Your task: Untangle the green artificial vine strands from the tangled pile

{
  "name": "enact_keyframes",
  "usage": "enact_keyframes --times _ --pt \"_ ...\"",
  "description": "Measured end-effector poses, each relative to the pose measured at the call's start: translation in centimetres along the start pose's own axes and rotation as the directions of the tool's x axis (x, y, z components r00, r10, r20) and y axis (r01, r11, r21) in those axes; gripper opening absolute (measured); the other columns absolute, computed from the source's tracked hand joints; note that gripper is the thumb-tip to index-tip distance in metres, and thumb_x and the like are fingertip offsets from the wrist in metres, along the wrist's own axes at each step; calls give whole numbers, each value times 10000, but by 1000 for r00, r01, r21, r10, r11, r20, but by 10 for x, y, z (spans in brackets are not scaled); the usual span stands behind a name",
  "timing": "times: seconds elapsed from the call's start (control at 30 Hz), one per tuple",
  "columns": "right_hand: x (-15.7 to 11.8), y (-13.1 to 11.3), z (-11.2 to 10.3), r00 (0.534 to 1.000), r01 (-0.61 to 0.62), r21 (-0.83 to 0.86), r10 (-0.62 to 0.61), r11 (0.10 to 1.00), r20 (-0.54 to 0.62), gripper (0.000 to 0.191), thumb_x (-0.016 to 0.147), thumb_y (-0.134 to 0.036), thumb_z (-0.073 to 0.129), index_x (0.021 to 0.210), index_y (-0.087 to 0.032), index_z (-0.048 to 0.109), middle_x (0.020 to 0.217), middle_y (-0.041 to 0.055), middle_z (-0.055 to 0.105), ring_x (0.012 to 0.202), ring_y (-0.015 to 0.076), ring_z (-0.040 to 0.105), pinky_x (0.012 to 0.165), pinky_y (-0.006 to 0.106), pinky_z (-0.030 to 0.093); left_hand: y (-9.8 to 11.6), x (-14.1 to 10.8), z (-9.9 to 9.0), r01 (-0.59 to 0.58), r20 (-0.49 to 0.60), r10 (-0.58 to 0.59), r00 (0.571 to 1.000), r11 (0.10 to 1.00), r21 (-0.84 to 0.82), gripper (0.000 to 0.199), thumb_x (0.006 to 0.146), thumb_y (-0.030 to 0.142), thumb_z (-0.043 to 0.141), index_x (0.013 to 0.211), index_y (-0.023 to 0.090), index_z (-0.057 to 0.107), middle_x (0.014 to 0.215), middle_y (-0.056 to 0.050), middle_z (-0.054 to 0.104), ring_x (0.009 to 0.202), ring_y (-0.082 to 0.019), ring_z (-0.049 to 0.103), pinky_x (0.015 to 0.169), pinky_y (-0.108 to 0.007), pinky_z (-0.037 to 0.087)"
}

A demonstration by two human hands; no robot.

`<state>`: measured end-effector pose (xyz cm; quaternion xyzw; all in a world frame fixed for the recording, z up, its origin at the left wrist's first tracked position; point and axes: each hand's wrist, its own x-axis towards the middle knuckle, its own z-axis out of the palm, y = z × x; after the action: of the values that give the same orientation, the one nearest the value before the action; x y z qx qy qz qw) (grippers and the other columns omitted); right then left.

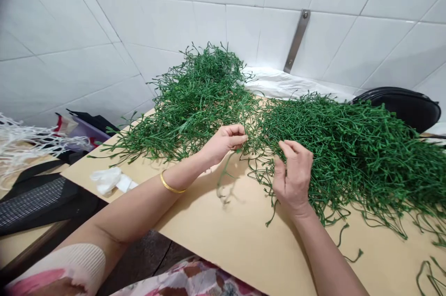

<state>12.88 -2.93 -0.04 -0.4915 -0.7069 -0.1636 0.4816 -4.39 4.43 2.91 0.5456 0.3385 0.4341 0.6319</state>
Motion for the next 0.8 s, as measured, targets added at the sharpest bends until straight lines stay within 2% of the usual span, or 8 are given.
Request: enact_keyframes --times 0.07,0.2,0.3,0.4,0.5,0.6,0.7,0.8 --pt "11 0 -7 999 -53 27 53 998 1 266 813 -169 453 1052 -202 564 1012 103 557 996 231 503 861 424 400 -2 -1 3 18 31 -20 999 997 69 163 670 129 573 579 135 438 495 68 413 444 -18 381 469 -164 322" --pt "27 1 -11 972 -150 122 123 981 202 196 826 -195 449 932 -212 614 978 73 596 964 202 536 865 399 426 -1 -8 12 74 122 -91 988 987 141 142 724 105 507 608 138 432 537 34 524 460 -38 475 481 -171 362" --pt "25 4 -2 908 -290 236 190 927 373 248 816 -224 473 1036 -210 586 1090 74 588 1031 198 537 899 395 429 0 -12 16 161 186 -169 968 985 54 128 755 94 464 649 147 416 555 25 548 460 -53 513 483 -185 394" --pt "15 6 8 827 -456 358 239 815 509 389 792 -249 518 1178 -204 499 1186 80 561 1089 195 527 934 388 417 -2 -13 17 242 241 -227 944 970 -33 121 756 80 456 671 155 414 522 32 523 394 -49 456 426 -186 371" --pt "9 5 10 764 -571 436 255 696 593 438 766 -291 569 1185 -192 489 1095 71 610 1010 185 569 864 350 459 -3 -12 17 304 241 -278 930 949 -79 129 744 49 455 677 154 421 498 36 482 367 -34 411 370 -151 275" --pt "9 4 7 732 -626 413 316 662 604 335 758 -329 583 1056 -175 577 865 32 644 785 152 591 683 283 480 -2 -11 17 381 229 -340 912 910 -166 160 759 53 442 649 158 393 444 64 356 341 -16 334 356 -133 198" --pt "12 7 4 754 -603 350 370 717 542 210 781 -327 548 874 -167 645 705 0 606 634 118 529 582 246 429 -1 -11 16 435 261 -382 886 880 -190 199 786 144 478 623 169 366 424 90 232 313 -5 210 340 -132 136" --pt "13 11 1 774 -586 306 408 750 484 203 794 -320 525 810 -170 661 649 -7 585 606 114 509 561 240 402 -1 -12 14 461 318 -400 859 875 -145 242 765 270 557 633 178 376 431 94 225 310 -8 193 329 -133 97"
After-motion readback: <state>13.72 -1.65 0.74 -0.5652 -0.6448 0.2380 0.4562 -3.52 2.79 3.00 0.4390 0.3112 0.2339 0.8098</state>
